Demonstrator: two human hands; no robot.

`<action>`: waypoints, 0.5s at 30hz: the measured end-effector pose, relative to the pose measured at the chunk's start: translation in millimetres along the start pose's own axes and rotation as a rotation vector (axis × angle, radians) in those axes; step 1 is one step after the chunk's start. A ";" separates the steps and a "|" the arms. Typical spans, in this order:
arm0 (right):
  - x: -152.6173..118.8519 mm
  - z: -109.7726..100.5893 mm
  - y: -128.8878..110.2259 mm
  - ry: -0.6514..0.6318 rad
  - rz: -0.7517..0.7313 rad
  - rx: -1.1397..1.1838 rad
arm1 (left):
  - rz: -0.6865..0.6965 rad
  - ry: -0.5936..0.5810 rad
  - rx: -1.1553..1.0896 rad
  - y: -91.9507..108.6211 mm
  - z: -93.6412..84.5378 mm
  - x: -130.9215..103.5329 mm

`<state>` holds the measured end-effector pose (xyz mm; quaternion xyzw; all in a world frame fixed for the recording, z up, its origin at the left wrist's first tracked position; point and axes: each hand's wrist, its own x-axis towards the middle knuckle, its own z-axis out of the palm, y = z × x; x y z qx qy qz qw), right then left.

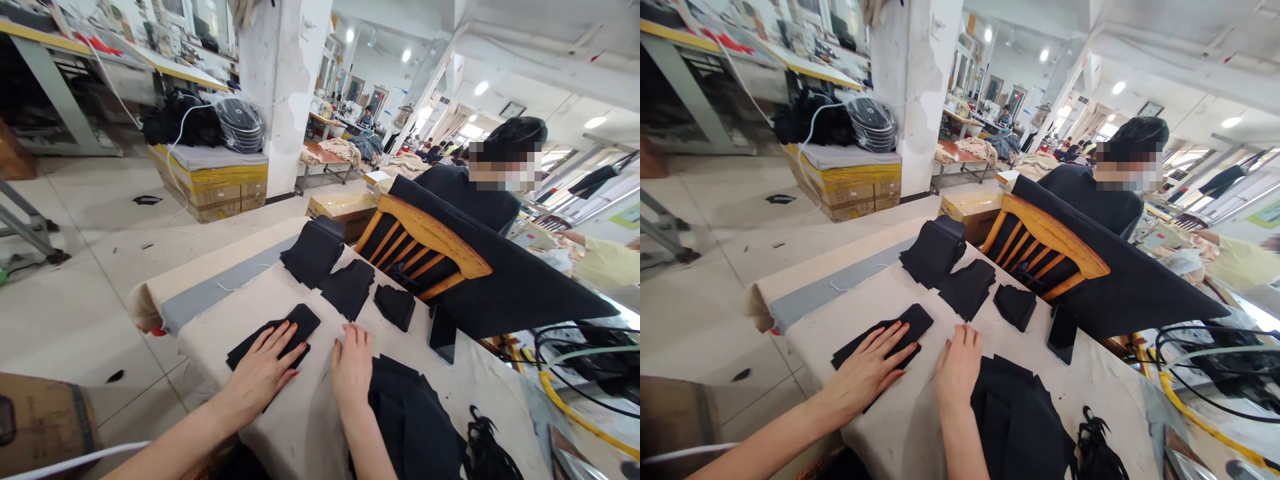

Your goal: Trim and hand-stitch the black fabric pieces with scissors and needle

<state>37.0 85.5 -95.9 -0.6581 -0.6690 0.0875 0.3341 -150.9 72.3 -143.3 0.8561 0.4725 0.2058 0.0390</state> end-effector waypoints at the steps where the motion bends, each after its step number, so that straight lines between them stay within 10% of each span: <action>1: -0.6 4.6 -8.9 -0.021 -0.036 0.054 | -0.001 0.003 -0.009 0.9 -0.8 0.2; 8: 1.1 58.2 -42.4 -0.148 -0.116 0.322 | -0.125 0.067 -0.084 -0.2 -24.3 -7.7; 15: -5.0 68.0 -37.5 -0.181 -0.121 0.373 | -0.505 0.107 -0.085 -28.8 -54.6 2.0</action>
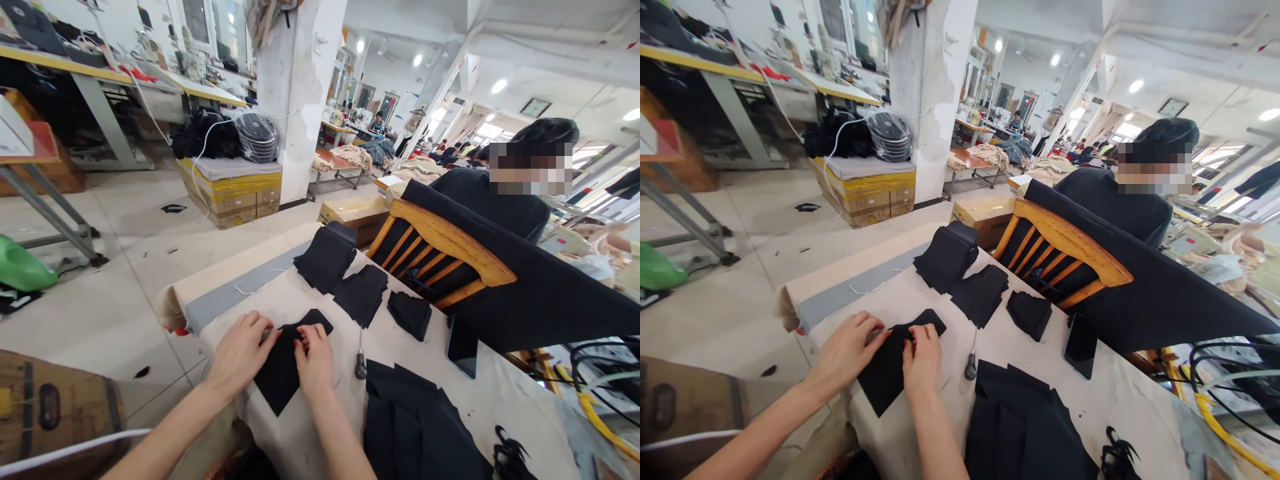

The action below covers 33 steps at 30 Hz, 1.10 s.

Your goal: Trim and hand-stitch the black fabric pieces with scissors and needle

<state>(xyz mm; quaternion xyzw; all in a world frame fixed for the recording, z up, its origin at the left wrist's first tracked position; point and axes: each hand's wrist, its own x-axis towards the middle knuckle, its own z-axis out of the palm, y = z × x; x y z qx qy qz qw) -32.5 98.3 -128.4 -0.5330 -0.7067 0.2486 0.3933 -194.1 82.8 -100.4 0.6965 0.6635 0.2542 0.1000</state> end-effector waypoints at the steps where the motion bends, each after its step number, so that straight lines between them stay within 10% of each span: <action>1: -0.6 -0.1 -0.4 -0.001 -0.001 0.001 | -0.023 -0.020 -0.003 1.7 -1.5 3.4; 13: -0.2 5.1 7.6 0.023 -0.004 -0.006 | -0.273 -0.267 -0.267 22.1 11.2 10.2; 33: -1.3 3.3 5.6 -0.008 -0.067 -0.065 | -0.311 -0.282 -0.124 26.2 4.2 25.7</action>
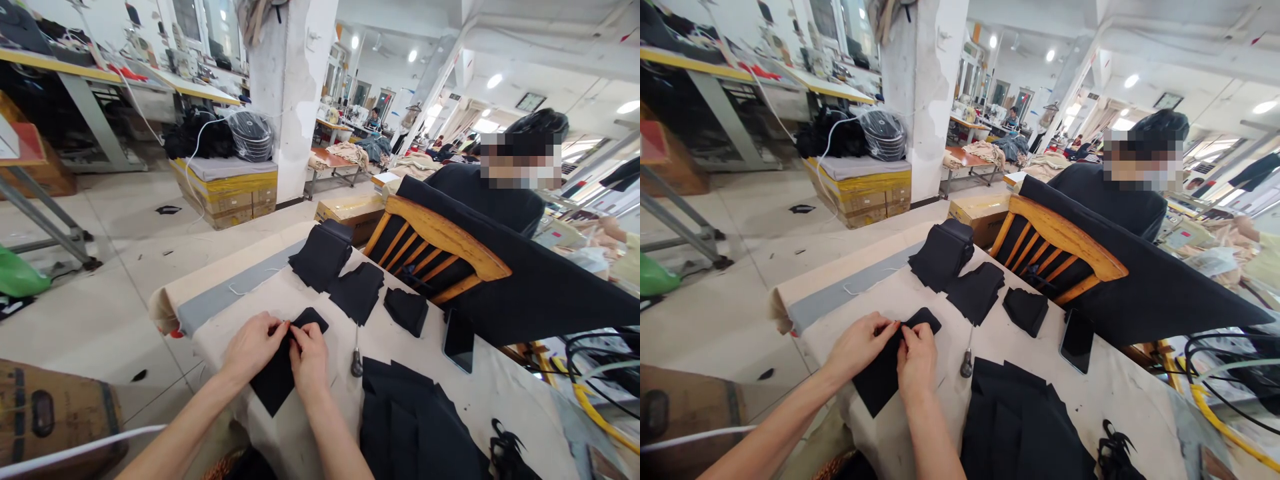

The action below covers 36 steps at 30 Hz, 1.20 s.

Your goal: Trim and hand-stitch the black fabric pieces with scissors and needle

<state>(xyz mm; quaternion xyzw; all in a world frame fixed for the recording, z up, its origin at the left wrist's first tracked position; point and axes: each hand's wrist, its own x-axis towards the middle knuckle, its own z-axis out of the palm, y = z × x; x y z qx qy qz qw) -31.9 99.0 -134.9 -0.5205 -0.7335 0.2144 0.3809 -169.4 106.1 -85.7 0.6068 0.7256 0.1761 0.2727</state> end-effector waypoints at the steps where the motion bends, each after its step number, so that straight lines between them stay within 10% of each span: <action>1: 0.2 -0.5 -0.5 -0.004 0.000 -0.001 | -0.009 0.001 0.015 1.6 -0.6 1.6; 11: 0.6 -0.4 0.4 -0.014 0.022 0.004 | 0.008 -0.053 -0.038 -6.9 9.4 10.2; 26: 1.3 1.2 -3.5 -0.046 0.017 -0.065 | 0.293 0.282 0.218 -5.3 2.7 2.0; 36: 0.3 -6.4 -1.3 -0.024 0.089 0.079 | 0.583 0.274 0.324 -26.1 66.0 -23.4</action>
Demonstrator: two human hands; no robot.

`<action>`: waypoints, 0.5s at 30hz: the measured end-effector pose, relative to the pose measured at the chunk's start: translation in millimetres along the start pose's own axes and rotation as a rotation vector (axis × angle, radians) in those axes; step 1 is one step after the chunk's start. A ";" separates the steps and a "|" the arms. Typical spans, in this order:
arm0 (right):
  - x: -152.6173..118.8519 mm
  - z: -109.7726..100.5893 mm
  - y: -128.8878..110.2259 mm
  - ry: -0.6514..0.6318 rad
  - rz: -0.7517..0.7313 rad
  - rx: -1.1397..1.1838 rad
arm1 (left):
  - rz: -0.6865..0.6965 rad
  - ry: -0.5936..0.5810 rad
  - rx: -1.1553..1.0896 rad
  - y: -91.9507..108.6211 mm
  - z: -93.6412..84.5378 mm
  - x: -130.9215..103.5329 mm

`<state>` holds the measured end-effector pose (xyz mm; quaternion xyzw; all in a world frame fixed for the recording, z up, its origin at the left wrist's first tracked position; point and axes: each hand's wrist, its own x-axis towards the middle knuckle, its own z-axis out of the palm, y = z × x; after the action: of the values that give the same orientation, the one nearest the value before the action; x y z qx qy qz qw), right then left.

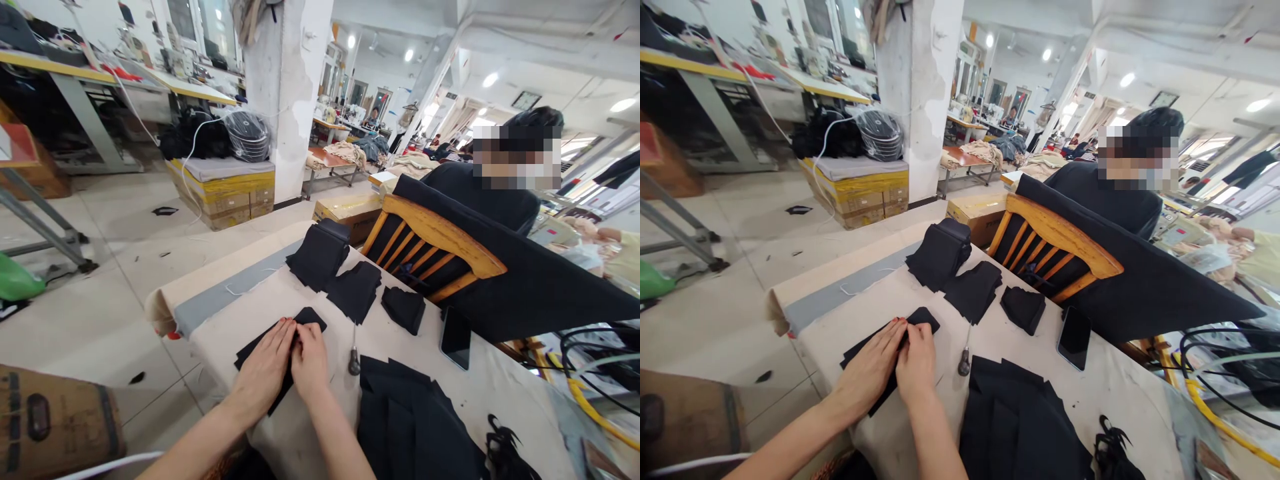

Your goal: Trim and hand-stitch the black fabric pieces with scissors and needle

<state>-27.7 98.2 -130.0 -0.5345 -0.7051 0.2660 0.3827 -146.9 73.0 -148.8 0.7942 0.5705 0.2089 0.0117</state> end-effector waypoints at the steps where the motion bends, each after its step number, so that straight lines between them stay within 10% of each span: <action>1: 1.2 -1.3 3.2 0.010 0.018 0.028 | 0.011 0.000 0.012 0.2 1.7 0.1; 15: 18.0 -27.2 9.2 -0.055 -0.035 -0.004 | 0.033 -0.045 0.101 11.6 -4.8 0.4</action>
<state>-2.7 117.2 -117.2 -0.5154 -0.7250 0.2728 0.3666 -138.0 68.3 -141.4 0.8078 0.5665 0.1619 -0.0191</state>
